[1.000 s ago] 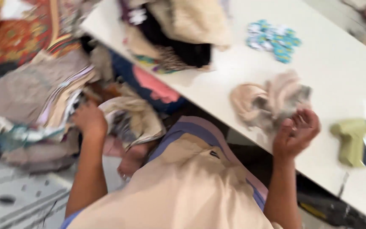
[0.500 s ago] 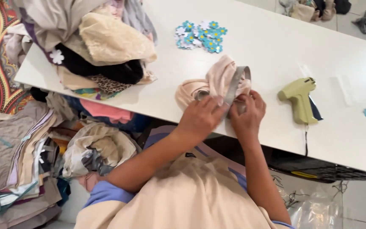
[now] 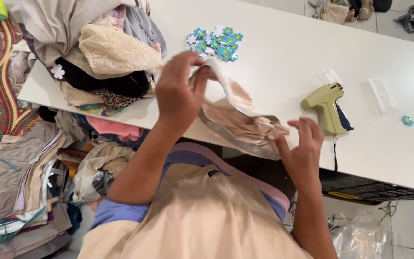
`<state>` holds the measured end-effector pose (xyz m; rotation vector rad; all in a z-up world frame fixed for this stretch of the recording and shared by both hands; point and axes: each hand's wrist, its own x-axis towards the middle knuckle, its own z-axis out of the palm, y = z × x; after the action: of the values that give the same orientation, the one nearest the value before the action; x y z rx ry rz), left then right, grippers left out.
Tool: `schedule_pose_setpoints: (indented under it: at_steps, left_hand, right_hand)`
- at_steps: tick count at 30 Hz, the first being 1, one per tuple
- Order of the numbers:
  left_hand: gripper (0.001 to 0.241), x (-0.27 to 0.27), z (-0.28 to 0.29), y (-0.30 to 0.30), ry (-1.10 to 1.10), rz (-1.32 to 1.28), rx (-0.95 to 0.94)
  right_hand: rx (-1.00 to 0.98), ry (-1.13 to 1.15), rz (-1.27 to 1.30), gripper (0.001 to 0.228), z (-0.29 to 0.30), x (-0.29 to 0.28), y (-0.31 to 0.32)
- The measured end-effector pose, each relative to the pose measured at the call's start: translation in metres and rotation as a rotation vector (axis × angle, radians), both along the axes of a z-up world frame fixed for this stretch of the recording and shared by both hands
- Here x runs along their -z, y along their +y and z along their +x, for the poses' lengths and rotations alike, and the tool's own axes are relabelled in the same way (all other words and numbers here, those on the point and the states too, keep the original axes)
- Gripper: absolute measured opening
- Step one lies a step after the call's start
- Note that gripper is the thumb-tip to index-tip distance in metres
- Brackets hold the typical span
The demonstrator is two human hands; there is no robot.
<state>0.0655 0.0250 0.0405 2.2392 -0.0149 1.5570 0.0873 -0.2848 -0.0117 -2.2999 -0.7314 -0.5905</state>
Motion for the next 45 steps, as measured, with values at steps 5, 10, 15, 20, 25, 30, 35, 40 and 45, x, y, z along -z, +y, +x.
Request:
schedule_pose_setpoints:
  at_steps: [5, 10, 15, 20, 25, 30, 35, 40, 45]
  left_hand:
    - [0.016, -0.041, -0.008, -0.036, -0.006, 0.042, 0.005]
    - [0.016, -0.037, -0.015, -0.013, 0.039, 0.130, -0.093]
    - [0.008, -0.025, -0.018, 0.008, 0.425, -0.090, 0.156]
    - [0.010, -0.032, -0.027, 0.000, 0.637, -0.497, 0.354]
    - [0.014, -0.032, -0.034, -0.001, 0.760, -0.876, 0.577]
    - [0.018, -0.007, -0.025, -0.005, 1.000, -0.726, 0.302]
    - [0.024, 0.023, -0.020, 0.000, 0.985, -0.775, 0.327]
    - [0.032, 0.016, -0.028, 0.001, 1.009, -0.929, 0.285]
    - [0.016, 0.042, -0.027, 0.006, 0.971, -0.853, 0.244]
  right_hand:
    - [-0.107, -0.066, -0.037, 0.063, 0.025, 0.000, 0.053]
    - [-0.119, 0.115, 0.185, 0.015, 0.083, 0.065, 0.020]
    - [0.067, 0.737, 0.786, 0.018, 0.078, -0.026, -0.012]
    - [-0.072, 0.854, 0.803, 0.007, 0.076, -0.062, -0.033]
    - [-0.255, 0.935, 0.552, 0.047, 0.070, -0.070, -0.039]
    - [0.244, 0.422, -0.292, 0.028, 0.069, -0.038, 0.003]
    - [0.302, 0.196, -0.266, 0.030, 0.087, -0.025, -0.018]
    - [0.388, 0.288, -0.441, 0.061, 0.115, 0.001, -0.053]
    - [0.434, 0.446, -0.351, 0.071, 0.116, 0.007, -0.052]
